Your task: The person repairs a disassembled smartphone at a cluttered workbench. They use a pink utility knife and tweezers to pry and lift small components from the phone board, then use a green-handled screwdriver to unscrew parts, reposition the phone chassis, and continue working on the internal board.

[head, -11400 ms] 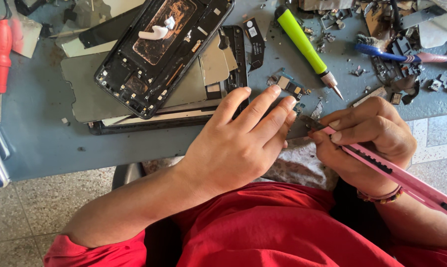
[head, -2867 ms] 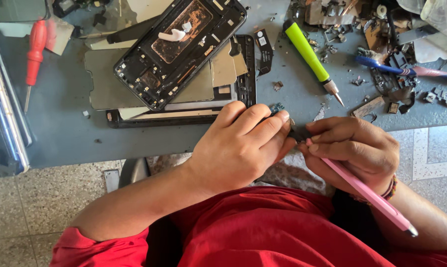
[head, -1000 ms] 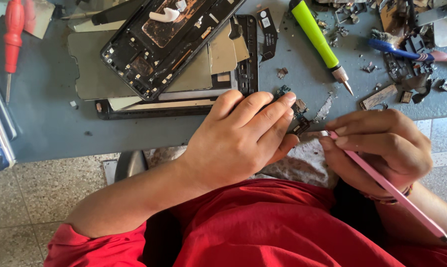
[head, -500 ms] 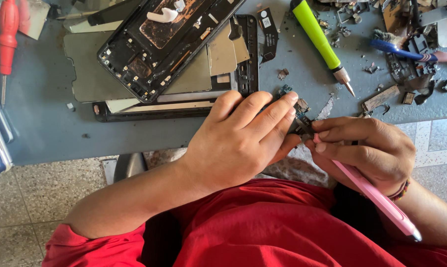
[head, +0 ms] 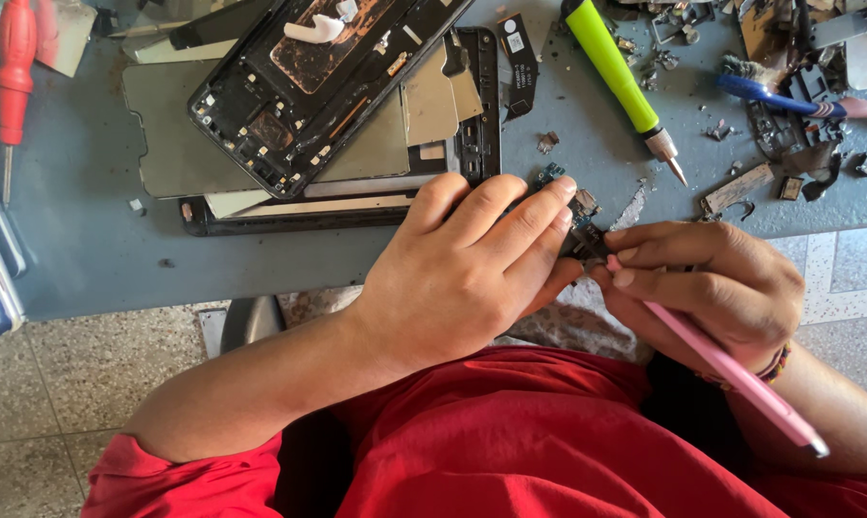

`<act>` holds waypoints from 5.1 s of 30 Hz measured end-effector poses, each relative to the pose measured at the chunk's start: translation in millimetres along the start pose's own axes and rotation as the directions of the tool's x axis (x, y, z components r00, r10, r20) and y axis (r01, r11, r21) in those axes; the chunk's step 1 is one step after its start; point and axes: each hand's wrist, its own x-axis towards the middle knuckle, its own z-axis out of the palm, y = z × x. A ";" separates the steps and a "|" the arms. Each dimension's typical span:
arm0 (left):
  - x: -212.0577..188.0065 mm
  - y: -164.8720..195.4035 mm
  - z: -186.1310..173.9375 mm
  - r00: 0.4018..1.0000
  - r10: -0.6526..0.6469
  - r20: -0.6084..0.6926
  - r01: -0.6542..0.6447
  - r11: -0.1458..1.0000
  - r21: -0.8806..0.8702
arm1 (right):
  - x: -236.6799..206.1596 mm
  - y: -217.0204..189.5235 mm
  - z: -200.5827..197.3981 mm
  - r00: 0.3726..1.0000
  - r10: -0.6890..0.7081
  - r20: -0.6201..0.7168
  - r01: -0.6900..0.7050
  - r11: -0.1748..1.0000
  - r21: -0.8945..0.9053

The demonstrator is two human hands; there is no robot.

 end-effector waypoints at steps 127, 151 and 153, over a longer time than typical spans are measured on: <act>13.8 9.7 -28.9 0.998 -0.014 -0.057 0.010 0.998 -0.068 | -51.1 100.1 -133.5 0.867 0.490 0.085 -0.364 0.742 -0.563; 10.1 9.5 -31.1 0.999 -0.045 -0.025 0.044 0.999 -0.025 | -39.6 1.1 -103.6 0.877 0.476 0.062 -0.447 0.856 -0.260; 10.2 9.4 -31.0 0.999 -0.049 -0.016 0.048 0.998 -0.035 | -25.1 -19.9 -89.5 0.864 0.480 0.151 -0.430 0.861 -0.272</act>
